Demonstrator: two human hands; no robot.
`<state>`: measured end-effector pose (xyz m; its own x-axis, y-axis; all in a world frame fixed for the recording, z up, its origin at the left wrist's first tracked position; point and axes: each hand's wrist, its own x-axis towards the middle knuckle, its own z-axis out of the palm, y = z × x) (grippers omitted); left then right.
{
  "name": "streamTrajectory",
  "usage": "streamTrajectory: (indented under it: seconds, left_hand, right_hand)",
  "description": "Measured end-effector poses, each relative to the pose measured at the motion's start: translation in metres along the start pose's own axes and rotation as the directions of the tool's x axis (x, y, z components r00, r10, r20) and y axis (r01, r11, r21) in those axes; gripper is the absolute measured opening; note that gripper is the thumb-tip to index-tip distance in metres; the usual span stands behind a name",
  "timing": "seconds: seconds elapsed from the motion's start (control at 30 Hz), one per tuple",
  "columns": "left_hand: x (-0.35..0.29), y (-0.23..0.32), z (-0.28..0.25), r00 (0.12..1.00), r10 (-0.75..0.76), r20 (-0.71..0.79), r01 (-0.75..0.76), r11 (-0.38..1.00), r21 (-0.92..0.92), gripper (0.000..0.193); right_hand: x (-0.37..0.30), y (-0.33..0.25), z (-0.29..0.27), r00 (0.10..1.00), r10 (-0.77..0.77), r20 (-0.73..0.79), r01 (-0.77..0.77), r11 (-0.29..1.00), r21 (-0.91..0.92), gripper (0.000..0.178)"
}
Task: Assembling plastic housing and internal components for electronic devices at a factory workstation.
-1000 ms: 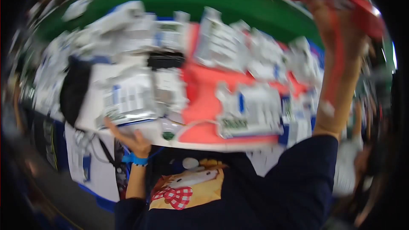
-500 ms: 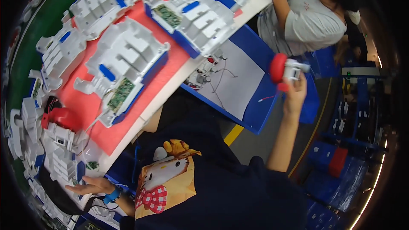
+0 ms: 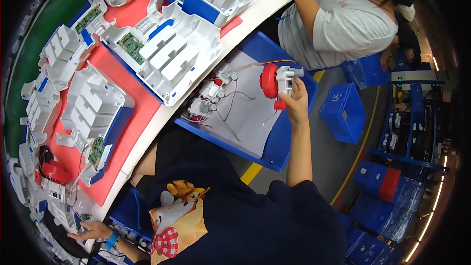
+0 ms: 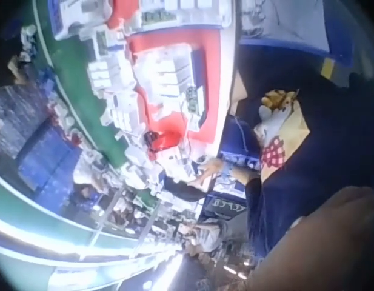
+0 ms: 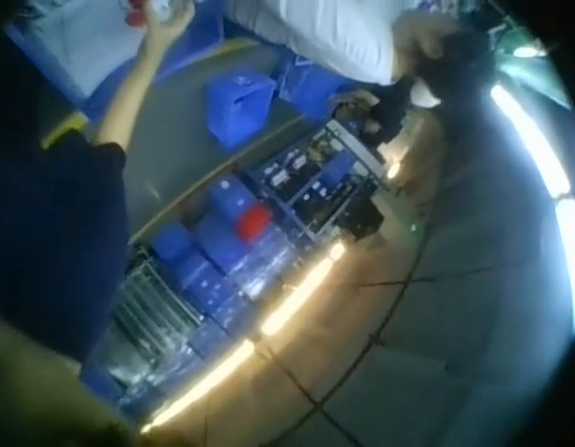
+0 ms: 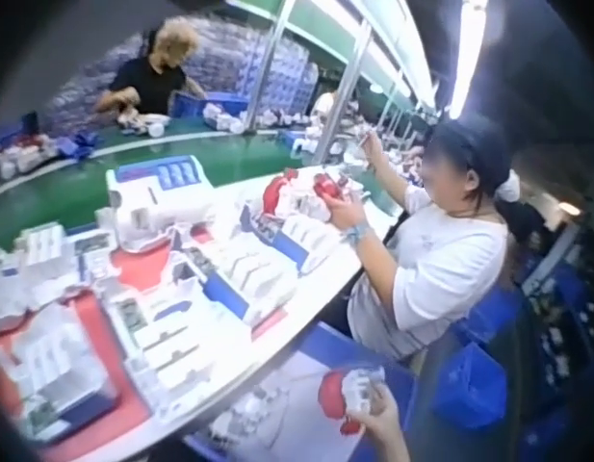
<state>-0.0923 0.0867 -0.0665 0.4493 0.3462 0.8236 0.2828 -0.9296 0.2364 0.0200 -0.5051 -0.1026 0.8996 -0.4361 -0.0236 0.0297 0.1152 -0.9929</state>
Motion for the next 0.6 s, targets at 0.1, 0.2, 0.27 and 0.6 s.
streamTrajectory:
  seconds: [0.1, 0.2, 0.27, 0.6]
  left_hand:
    - [-0.002, 0.003, 0.001, 0.999, 0.027, 0.041, -0.027, 1.000, -0.006, 0.056]
    - [0.000, 0.004, -0.001, 0.996, 0.065, 0.065, -0.067, 0.997, 0.030, 0.057]
    - [0.002, 0.003, 0.000, 0.993, 0.097, 0.063, -0.099, 0.995, 0.027, 0.059]
    - [0.004, 0.003, -0.005, 0.980, 0.165, 0.115, -0.176, 0.980, 0.091, 0.064]
  right_hand:
    - [0.016, 0.032, -0.010, 0.923, 0.359, -0.136, -0.330, 0.923, 0.199, 0.042]
    - [0.038, 0.087, -0.016, 0.740, 0.642, -0.201, -0.500, 0.725, 0.474, 0.039]
    - [0.060, 0.112, -0.007, 0.636, 0.735, -0.234, -0.491, 0.619, 0.613, 0.040]
    - [0.164, 0.204, 0.045, 0.281, 0.630, -0.724, -0.630, 0.690, 0.356, 0.055]
